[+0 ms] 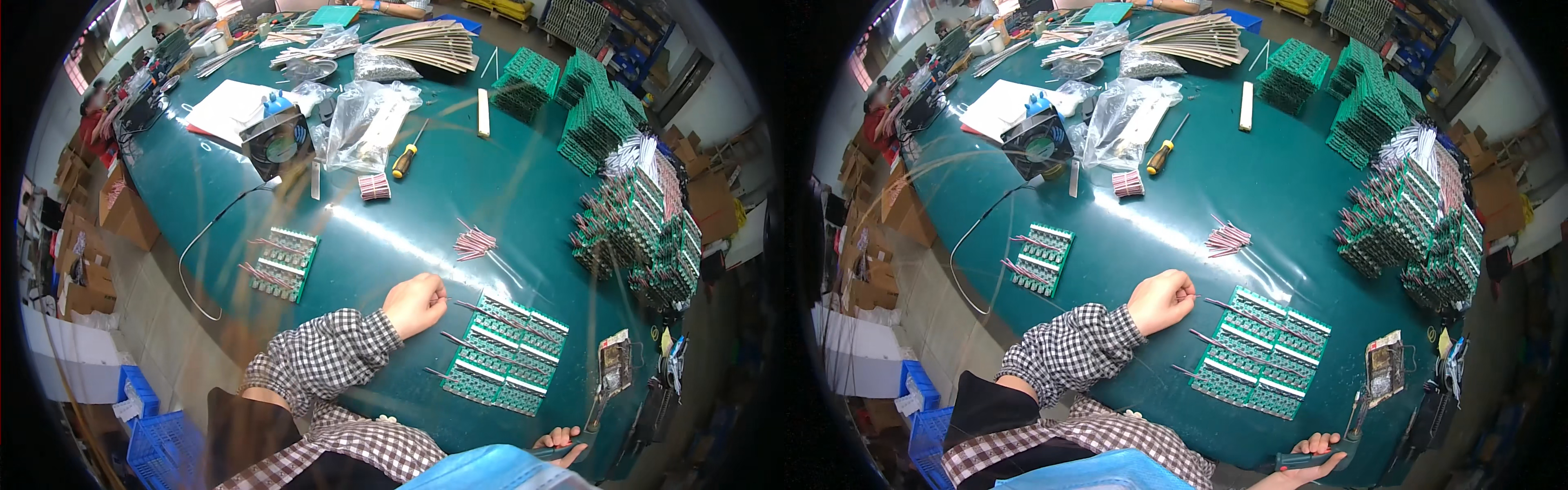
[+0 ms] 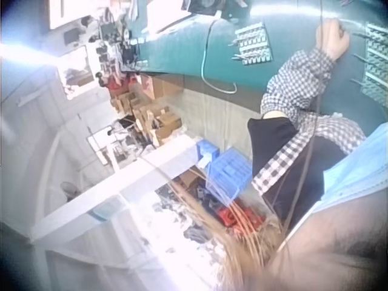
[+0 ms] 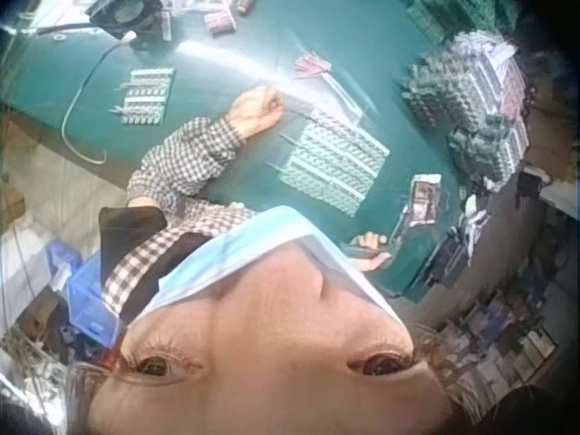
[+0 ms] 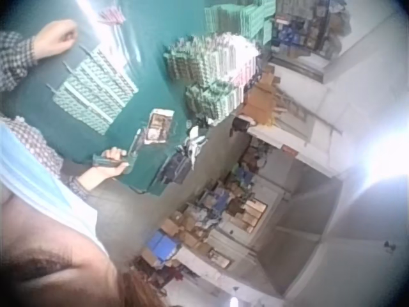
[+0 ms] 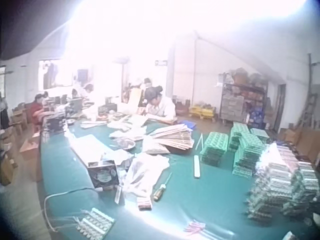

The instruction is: The person uses a soldering iron to attach wires to a green circuit board. They repeatedly pick up solder wire, apply it to the board while heating the connection point with the iron, and then place the solder wire back on the table. The person works on multiple connection points across the board.

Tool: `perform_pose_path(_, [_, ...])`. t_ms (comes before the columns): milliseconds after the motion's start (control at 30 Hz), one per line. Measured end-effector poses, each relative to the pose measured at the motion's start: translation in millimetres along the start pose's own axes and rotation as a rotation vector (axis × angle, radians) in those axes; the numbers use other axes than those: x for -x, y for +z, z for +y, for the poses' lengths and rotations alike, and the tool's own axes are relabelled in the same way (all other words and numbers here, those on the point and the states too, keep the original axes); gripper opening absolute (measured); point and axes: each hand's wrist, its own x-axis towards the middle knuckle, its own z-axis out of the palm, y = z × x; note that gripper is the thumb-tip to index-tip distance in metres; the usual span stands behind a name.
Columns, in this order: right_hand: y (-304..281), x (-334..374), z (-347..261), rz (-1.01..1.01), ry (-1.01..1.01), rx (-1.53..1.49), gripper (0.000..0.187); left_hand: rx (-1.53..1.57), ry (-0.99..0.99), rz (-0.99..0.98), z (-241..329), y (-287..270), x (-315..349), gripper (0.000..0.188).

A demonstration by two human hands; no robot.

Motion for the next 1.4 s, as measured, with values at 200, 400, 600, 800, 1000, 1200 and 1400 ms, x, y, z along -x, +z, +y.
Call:
perform_pose_path(200, [-5, -1, -5, -0.065, 0.024, 0.013, 0.04, -0.008, -0.004, -0.013, 3, 2, -4, 0.01])
perform_pose_path(400, [0, 4, -1, 0.104, -0.046, 0.027, 0.037, -0.013, 0.012, -0.011, 0, 2, -5, 0.011])
perform_pose_path(600, [18, -2, 5, 0.177, -0.037, 0.073, 0.036, 0.545, -0.127, -0.188, 4, -9, -12, 0.011])
perform_pose_path(800, [44, 5, 2, 0.143, 0.078, 0.205, 0.042, 0.819, -0.247, -0.428, 64, -22, 23, 0.009])
perform_pose_path(1000, [75, 25, 8, 0.127, 0.038, 0.411, 0.042, 0.828, -0.228, -0.603, 79, -3, 49, 0.01])
perform_pose_path(1200, [77, 41, 15, 0.181, 0.046, 0.447, 0.042, 0.713, -0.181, -0.641, 73, 6, 54, 0.01])
perform_pose_path(1400, [83, 50, 19, 0.223, 0.052, 0.527, 0.043, 0.618, -0.161, -0.617, 67, 8, 51, 0.01])
